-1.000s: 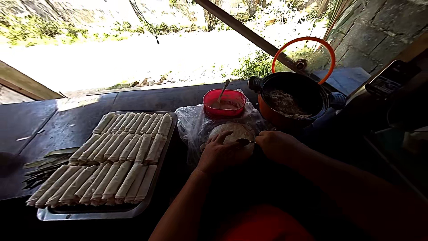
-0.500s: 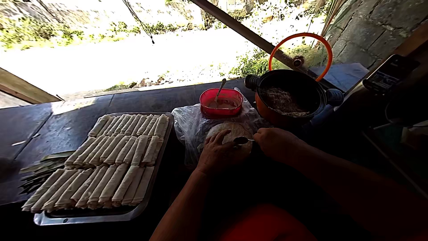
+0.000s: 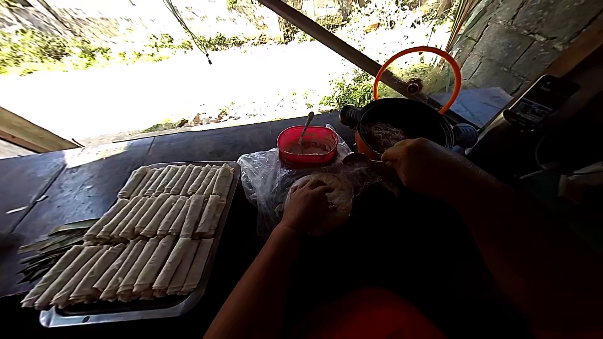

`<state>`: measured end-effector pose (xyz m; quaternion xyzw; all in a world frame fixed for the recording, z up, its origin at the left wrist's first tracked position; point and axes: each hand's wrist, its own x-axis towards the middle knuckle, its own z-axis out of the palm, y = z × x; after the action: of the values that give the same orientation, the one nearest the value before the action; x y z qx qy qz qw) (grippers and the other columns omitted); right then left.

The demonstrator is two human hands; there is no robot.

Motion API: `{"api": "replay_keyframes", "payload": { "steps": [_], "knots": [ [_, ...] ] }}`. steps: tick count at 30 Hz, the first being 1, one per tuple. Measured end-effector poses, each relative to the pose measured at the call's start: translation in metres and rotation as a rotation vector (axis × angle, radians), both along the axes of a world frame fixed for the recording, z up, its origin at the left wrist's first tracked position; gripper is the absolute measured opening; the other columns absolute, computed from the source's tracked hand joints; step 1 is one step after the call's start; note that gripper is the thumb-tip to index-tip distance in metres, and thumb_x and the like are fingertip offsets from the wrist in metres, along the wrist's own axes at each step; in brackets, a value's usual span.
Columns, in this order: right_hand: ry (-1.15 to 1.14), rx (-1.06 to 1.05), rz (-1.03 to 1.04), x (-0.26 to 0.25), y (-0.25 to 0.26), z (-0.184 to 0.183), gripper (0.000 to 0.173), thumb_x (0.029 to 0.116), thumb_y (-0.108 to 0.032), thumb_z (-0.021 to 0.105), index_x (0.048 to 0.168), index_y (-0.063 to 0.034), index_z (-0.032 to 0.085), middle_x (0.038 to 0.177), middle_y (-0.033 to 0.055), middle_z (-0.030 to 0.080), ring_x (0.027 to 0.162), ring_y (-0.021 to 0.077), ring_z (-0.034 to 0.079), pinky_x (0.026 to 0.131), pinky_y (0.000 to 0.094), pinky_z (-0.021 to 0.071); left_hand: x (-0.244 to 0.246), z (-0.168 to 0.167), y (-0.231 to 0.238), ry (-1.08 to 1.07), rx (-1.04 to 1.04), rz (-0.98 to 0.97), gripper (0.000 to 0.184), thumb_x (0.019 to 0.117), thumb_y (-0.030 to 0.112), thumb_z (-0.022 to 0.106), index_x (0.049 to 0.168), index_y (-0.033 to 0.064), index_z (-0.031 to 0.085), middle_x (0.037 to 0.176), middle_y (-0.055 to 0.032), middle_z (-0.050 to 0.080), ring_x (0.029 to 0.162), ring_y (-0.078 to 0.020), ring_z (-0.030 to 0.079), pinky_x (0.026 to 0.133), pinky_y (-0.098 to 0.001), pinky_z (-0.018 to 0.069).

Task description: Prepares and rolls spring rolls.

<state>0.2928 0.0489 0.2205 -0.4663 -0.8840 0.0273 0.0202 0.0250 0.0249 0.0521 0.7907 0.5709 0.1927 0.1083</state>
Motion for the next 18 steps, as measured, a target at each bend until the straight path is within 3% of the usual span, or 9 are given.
{"api": "replay_keyframes", "payload": {
  "steps": [2, 7, 13, 18],
  "knots": [
    [0.030, 0.063, -0.004, 0.010, 0.004, 0.010, 0.017, 0.1030, -0.013, 0.059, 0.107, -0.0099, 0.075, 0.099, 0.0071, 0.073, 0.094, 0.0219, 0.071, 0.083, 0.0423, 0.0600, 0.012, 0.010, 0.011, 0.078, -0.034, 0.007, 0.026, 0.0998, 0.027, 0.058, 0.120, 0.0265, 0.075, 0.119, 0.0006, 0.073, 0.122, -0.0237, 0.062, 0.101, -0.0544, 0.0466],
    [0.006, 0.097, -0.046, 0.022, 0.006, 0.022, 0.018, 0.1040, -0.014, 0.059, 0.109, -0.0093, 0.075, 0.102, 0.0069, 0.073, 0.097, 0.0215, 0.071, 0.086, 0.0423, 0.0592, 0.034, 0.025, 0.035, 0.195, -0.212, 0.053, 0.029, 0.0971, 0.038, 0.065, 0.121, 0.0260, 0.074, 0.122, 0.0030, 0.072, 0.122, -0.0230, 0.061, 0.101, -0.0556, 0.0448],
    [0.013, 0.062, -0.069, 0.022, 0.007, 0.030, 0.020, 0.1056, -0.015, 0.056, 0.109, -0.0102, 0.074, 0.103, 0.0063, 0.073, 0.098, 0.0210, 0.071, 0.087, 0.0416, 0.0584, 0.046, 0.030, 0.045, 0.329, -0.266, 0.066, 0.020, 0.0959, 0.041, 0.064, 0.101, 0.0282, 0.079, 0.111, 0.0032, 0.074, 0.113, -0.0237, 0.063, 0.094, -0.0553, 0.0457],
    [0.026, 0.066, -0.091, 0.029, 0.014, 0.033, 0.022, 0.1062, -0.015, 0.053, 0.111, -0.0105, 0.074, 0.106, 0.0068, 0.072, 0.103, 0.0222, 0.070, 0.089, 0.0433, 0.0580, 0.050, 0.030, 0.043, 0.375, -0.228, 0.040, 0.021, 0.0980, 0.038, 0.061, 0.095, 0.0272, 0.078, 0.109, 0.0057, 0.075, 0.112, -0.0210, 0.064, 0.094, -0.0529, 0.0452]
  ]
}}
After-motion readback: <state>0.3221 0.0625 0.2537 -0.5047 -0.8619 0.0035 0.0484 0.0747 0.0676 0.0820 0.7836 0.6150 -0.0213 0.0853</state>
